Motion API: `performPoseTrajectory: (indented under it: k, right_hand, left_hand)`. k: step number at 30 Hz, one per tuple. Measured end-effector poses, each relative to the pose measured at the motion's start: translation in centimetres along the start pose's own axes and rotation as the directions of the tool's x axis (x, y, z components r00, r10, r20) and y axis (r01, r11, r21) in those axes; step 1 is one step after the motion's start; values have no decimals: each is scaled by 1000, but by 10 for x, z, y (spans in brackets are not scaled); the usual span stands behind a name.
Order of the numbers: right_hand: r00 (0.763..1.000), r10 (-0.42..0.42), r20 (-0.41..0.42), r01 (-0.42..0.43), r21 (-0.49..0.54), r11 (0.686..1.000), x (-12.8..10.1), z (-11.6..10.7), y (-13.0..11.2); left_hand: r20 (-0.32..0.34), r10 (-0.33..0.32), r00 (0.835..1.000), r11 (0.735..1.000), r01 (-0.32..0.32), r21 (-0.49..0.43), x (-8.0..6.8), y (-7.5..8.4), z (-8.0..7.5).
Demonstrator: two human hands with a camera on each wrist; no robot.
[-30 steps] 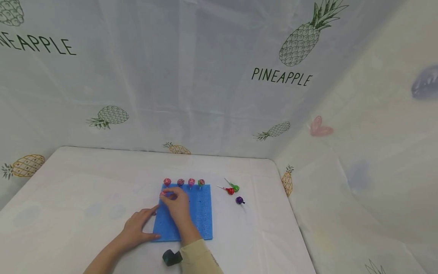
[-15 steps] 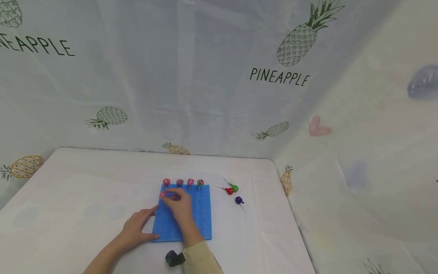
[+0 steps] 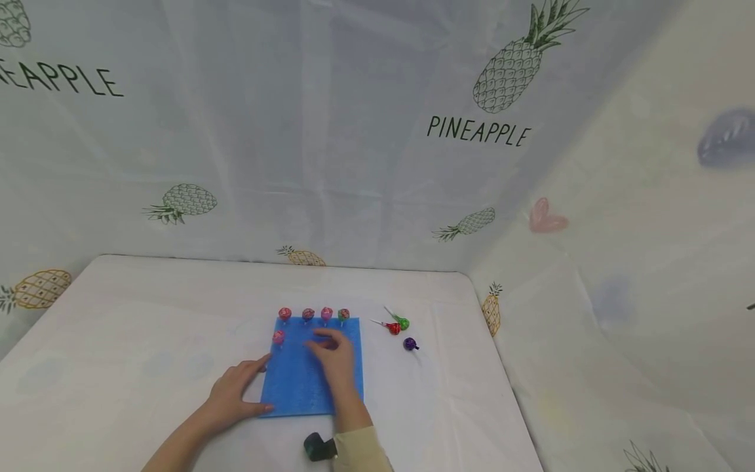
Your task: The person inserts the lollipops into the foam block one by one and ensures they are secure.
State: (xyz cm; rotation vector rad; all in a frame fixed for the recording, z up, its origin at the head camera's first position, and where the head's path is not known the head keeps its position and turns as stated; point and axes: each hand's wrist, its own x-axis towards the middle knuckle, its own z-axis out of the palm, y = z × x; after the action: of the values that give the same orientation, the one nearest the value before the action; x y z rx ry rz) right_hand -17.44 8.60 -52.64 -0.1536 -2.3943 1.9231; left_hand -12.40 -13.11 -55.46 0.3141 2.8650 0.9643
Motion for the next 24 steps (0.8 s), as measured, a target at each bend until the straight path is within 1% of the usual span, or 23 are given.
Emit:
performPoseTrajectory:
  k: [6,10,13,17,19,24]
  right_hand:
    - [998,26,-63,-29,-41,999,2,-21,6]
    - [993,45,-111,-49,-27,998,4,-35,11]
    - [987,69,-148,-70,-1,998,5,-46,15]
    - [976,114,-185,-110,30,994,8,-59,22]
    - [970,128,-205,-123,34,992,9,-65,25]
    - [957,129,-261,-131,11,991,15,-81,33]
  left_hand:
    - [-12,10,1000,1000,-10,3,0,0,0]
    - [-5,-4,1000,1000,4,2,0,1,0]
    - [2,-15,1000,1000,15,2,0,2,-1]
    - [6,-12,1000,1000,12,7,-1,3,-2]
    - [7,-11,1000,1000,10,7,-1,3,-2]
    - [5,-15,1000,1000,15,-1,0,3,-1]
